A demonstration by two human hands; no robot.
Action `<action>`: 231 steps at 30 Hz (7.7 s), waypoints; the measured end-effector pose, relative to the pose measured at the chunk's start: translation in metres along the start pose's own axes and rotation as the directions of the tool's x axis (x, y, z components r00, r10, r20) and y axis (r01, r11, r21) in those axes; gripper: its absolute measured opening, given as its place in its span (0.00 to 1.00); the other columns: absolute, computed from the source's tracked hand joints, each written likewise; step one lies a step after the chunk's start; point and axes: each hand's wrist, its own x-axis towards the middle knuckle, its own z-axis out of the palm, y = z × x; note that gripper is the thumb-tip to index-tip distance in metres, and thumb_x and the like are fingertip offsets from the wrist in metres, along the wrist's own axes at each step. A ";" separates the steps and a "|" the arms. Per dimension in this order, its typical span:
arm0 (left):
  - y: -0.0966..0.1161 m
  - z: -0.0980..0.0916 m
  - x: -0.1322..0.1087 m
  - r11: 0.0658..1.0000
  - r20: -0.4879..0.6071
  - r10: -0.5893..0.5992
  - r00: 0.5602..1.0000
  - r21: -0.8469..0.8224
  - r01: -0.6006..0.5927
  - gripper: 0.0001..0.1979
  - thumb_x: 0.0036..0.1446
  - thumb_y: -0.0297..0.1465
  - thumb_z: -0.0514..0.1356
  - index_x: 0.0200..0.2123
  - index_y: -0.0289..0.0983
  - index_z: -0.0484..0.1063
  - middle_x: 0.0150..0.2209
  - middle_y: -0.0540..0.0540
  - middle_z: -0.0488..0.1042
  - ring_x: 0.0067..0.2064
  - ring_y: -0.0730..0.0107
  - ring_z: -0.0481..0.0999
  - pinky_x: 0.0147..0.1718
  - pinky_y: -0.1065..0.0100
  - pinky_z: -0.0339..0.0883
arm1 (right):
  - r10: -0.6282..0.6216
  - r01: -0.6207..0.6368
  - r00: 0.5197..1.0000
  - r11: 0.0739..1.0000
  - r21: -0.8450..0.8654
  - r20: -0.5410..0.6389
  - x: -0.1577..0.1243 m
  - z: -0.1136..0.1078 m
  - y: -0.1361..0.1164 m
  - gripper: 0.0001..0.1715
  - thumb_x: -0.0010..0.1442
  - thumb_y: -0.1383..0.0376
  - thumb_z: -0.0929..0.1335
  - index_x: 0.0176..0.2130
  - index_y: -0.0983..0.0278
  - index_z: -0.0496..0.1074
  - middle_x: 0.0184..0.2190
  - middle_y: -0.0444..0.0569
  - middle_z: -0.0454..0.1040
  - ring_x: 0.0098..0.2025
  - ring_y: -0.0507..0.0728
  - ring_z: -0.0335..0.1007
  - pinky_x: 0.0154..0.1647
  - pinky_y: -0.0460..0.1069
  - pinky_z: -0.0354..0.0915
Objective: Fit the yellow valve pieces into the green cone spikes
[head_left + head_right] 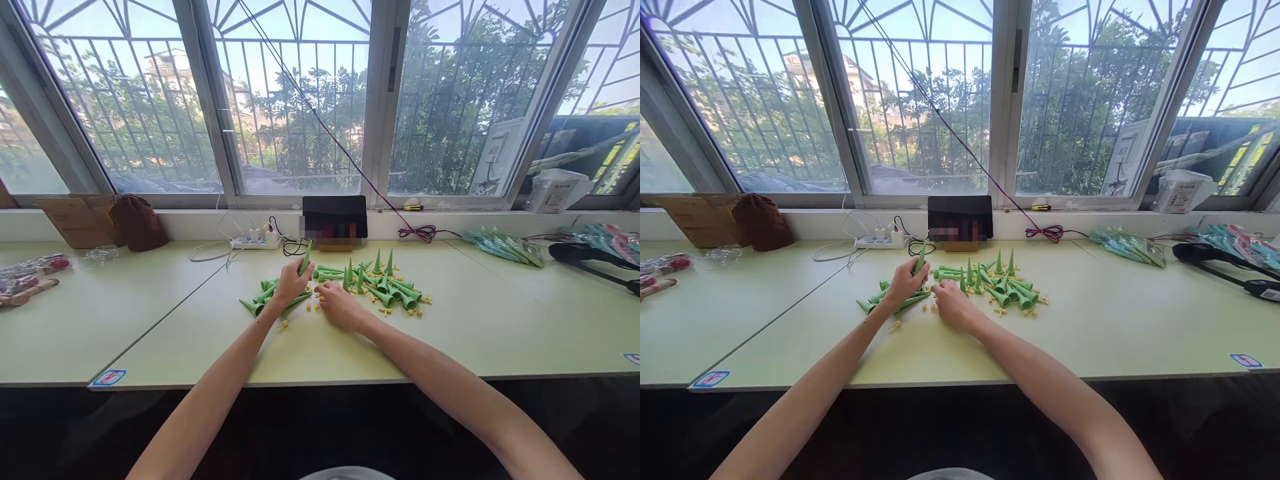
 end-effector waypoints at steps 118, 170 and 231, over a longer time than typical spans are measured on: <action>0.004 0.028 -0.012 0.940 -0.043 -0.142 0.989 -0.321 0.121 0.25 0.47 0.40 0.66 0.17 0.38 0.51 0.18 0.57 0.49 0.21 0.78 0.49 0.21 0.72 0.43 | 0.051 0.145 0.926 0.868 0.476 -0.374 -0.019 -0.026 0.001 0.05 0.63 0.68 0.65 0.41 0.63 0.70 0.36 0.48 0.72 0.33 0.53 0.74 0.37 0.49 0.72; 0.004 0.039 -0.018 0.958 -0.159 -0.198 0.967 -0.239 0.157 0.23 0.52 0.37 0.61 0.17 0.39 0.48 0.18 0.56 0.48 0.22 0.76 0.50 0.24 0.70 0.49 | 0.079 0.092 0.962 0.807 0.583 -0.261 -0.019 -0.022 -0.001 0.06 0.59 0.72 0.66 0.39 0.64 0.70 0.31 0.46 0.73 0.28 0.52 0.74 0.34 0.50 0.74; 0.018 0.042 -0.026 0.997 -0.144 0.083 0.986 0.016 -0.081 0.23 0.56 0.38 0.57 0.17 0.38 0.48 0.16 0.56 0.49 0.22 0.74 0.49 0.27 0.69 0.50 | 0.264 -0.137 0.964 0.599 0.789 -0.033 -0.018 -0.015 -0.005 0.07 0.58 0.62 0.65 0.31 0.62 0.65 0.19 0.38 0.66 0.16 0.51 0.70 0.17 0.44 0.66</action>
